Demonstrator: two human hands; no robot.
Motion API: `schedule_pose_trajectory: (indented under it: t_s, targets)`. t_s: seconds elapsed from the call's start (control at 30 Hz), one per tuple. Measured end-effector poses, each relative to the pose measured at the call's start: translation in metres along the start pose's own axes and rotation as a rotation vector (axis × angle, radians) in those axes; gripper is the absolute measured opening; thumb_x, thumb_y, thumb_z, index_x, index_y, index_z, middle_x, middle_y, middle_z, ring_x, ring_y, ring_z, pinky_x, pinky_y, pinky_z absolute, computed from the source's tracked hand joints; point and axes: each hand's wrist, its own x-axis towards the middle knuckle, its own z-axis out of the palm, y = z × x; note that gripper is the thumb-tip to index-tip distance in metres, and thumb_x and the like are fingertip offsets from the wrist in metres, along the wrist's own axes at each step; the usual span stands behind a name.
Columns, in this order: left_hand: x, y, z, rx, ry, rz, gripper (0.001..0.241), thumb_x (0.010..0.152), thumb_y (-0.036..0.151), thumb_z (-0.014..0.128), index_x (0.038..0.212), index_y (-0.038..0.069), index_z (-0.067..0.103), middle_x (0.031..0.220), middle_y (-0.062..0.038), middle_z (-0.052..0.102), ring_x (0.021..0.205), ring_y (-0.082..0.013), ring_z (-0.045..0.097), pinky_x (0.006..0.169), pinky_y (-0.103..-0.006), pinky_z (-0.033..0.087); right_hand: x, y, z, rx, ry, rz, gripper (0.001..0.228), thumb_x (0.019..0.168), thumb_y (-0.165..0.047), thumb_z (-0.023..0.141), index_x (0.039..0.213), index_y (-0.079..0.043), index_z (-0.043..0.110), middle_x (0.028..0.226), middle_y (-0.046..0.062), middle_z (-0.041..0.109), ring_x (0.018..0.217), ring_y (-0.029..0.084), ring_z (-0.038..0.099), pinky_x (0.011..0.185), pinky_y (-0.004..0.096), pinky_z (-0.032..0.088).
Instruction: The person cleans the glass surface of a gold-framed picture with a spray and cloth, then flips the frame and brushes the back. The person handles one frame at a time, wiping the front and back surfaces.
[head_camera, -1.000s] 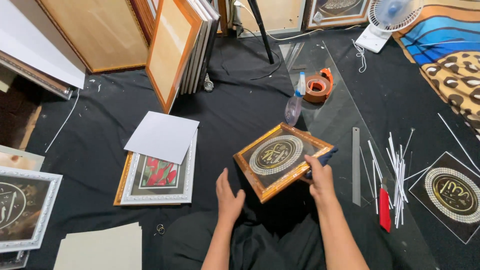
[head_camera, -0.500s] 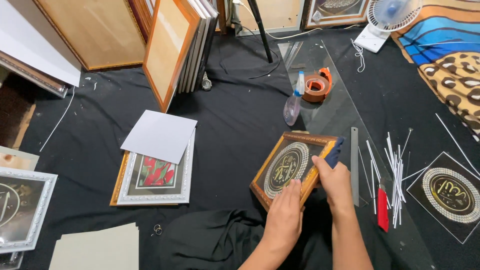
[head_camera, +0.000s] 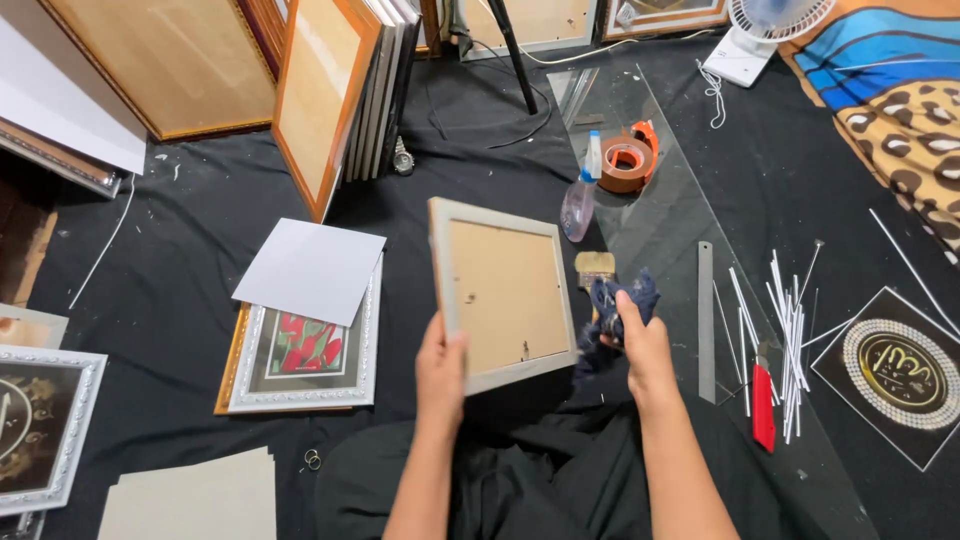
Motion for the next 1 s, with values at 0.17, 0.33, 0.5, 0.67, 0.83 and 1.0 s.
schedule_pose_trajectory:
  t_s: [0.17, 0.33, 0.5, 0.67, 0.83, 1.0]
  targets:
    - [0.041, -0.047, -0.038, -0.266, 0.033, -0.193, 0.053, 0.099, 0.004, 0.053, 0.152, 0.004, 0.047, 0.127, -0.028, 0.068, 0.108, -0.0366, 0.07, 0.084, -0.0481, 0.059, 0.001, 0.014, 0.012, 0.131, -0.032, 0.188, 0.07, 0.091, -0.043, 0.078, 0.123, 0.011, 0.046, 0.106, 0.024, 0.055, 0.088, 0.033, 0.067, 0.075, 0.055, 0.064]
    - [0.045, -0.078, -0.065, -0.357, 0.014, -0.296, 0.05, 0.099, 0.007, 0.056, 0.149, 0.006, 0.052, 0.121, -0.024, 0.071, 0.102, -0.0341, 0.073, 0.082, -0.0463, 0.06, -0.016, 0.023, 0.038, 0.363, -0.255, 0.346, 0.044, 0.094, -0.037, 0.074, 0.116, -0.001, 0.065, 0.108, 0.017, 0.07, 0.09, 0.032, 0.073, 0.078, 0.055, 0.065]
    - [0.045, -0.085, -0.069, -0.382, 0.001, -0.366, 0.05, 0.098, 0.006, 0.057, 0.148, 0.005, 0.053, 0.122, -0.027, 0.07, 0.104, -0.0365, 0.072, 0.086, -0.0484, 0.059, 0.023, 0.102, 0.056, -0.351, -0.195, 0.019, 0.066, 0.091, -0.05, 0.075, 0.147, -0.025, 0.048, 0.141, 0.016, 0.059, 0.13, 0.033, 0.057, 0.101, 0.047, 0.054]
    - [0.037, -0.054, -0.058, 0.05, -0.039, -0.353, 0.057, 0.097, 0.016, 0.061, 0.152, 0.008, 0.048, 0.14, -0.025, 0.06, 0.13, -0.0399, 0.057, 0.106, -0.0532, 0.047, 0.054, 0.238, 0.062, -0.989, -0.147, -0.428, 0.065, 0.095, -0.062, 0.06, 0.141, -0.017, 0.055, 0.152, 0.015, 0.046, 0.141, 0.045, 0.043, 0.112, 0.059, 0.042]
    - [0.042, -0.049, -0.055, 0.267, -0.02, -0.344, 0.057, 0.101, 0.036, 0.058, 0.151, 0.011, 0.049, 0.148, -0.021, 0.055, 0.139, -0.0394, 0.049, 0.113, -0.0552, 0.041, -0.004, 0.218, 0.091, -0.895, -0.201, -0.779, 0.043, 0.106, -0.029, 0.051, 0.138, -0.002, 0.058, 0.135, 0.02, 0.056, 0.133, 0.043, 0.051, 0.109, 0.052, 0.043]
    - [0.055, -0.086, -0.066, 0.481, 0.072, -0.301, 0.049, 0.108, 0.042, 0.045, 0.142, 0.01, 0.06, 0.133, -0.022, 0.065, 0.129, -0.0437, 0.056, 0.106, -0.0584, 0.046, -0.012, 0.173, 0.094, -0.973, -0.292, -0.838, 0.048, 0.098, -0.019, 0.055, 0.146, -0.022, 0.054, 0.13, 0.008, 0.052, 0.117, 0.038, 0.057, 0.1, 0.051, 0.045]
